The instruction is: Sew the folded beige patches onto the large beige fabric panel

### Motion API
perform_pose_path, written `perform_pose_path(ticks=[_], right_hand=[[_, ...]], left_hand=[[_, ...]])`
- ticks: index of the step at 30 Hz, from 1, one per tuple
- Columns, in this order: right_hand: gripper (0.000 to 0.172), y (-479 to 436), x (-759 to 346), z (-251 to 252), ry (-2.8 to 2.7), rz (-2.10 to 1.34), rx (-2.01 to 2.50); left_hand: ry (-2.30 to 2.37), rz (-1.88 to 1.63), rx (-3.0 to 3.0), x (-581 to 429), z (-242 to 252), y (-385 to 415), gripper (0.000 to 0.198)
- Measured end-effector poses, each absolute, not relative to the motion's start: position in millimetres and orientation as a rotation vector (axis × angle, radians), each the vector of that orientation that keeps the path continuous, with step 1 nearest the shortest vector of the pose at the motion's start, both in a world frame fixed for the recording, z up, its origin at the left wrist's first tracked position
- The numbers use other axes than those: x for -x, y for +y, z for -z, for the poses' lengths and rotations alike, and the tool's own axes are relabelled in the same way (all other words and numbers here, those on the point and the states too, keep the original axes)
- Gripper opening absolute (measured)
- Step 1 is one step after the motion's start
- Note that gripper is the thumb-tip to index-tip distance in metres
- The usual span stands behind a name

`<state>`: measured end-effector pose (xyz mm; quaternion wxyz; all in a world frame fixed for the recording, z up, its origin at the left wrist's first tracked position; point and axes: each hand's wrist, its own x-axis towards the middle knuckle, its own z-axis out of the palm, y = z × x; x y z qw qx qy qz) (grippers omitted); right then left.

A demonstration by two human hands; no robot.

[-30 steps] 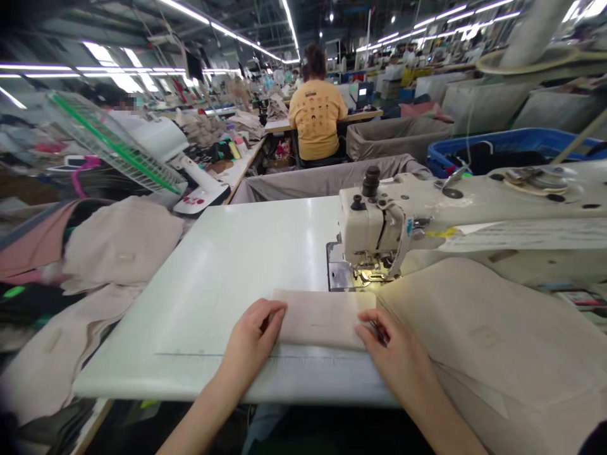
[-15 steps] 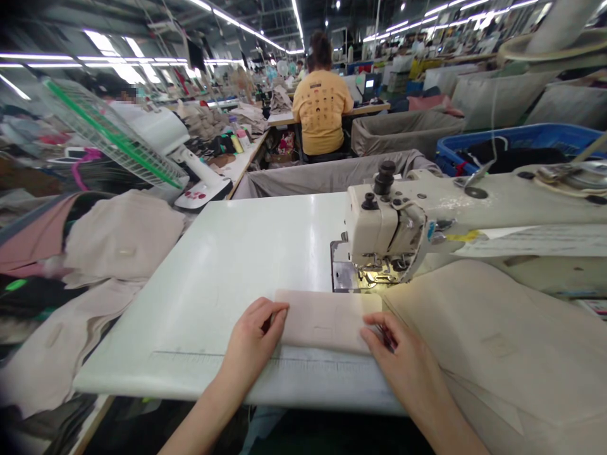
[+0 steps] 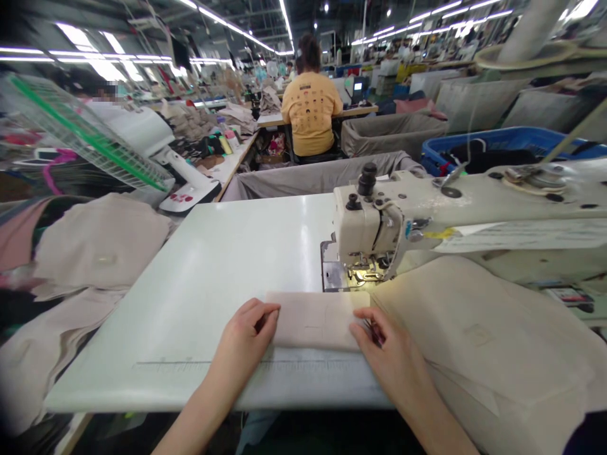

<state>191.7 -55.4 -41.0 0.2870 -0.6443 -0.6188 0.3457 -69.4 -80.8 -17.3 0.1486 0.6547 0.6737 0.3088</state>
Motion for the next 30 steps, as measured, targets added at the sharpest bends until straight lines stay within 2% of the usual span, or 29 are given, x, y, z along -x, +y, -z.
perform_pose_path(ticks=[10,30], right_hand=[[0.031,-46,-187,27,-1.605,-1.005,1.690],[0.031,-41,-185,24,-1.643,-1.029,1.691]], left_hand=[[1.932,-0.930,-1.924,75,20,-73,0.027],[1.950,-0.915,-1.941,76,21,-73,0.028]])
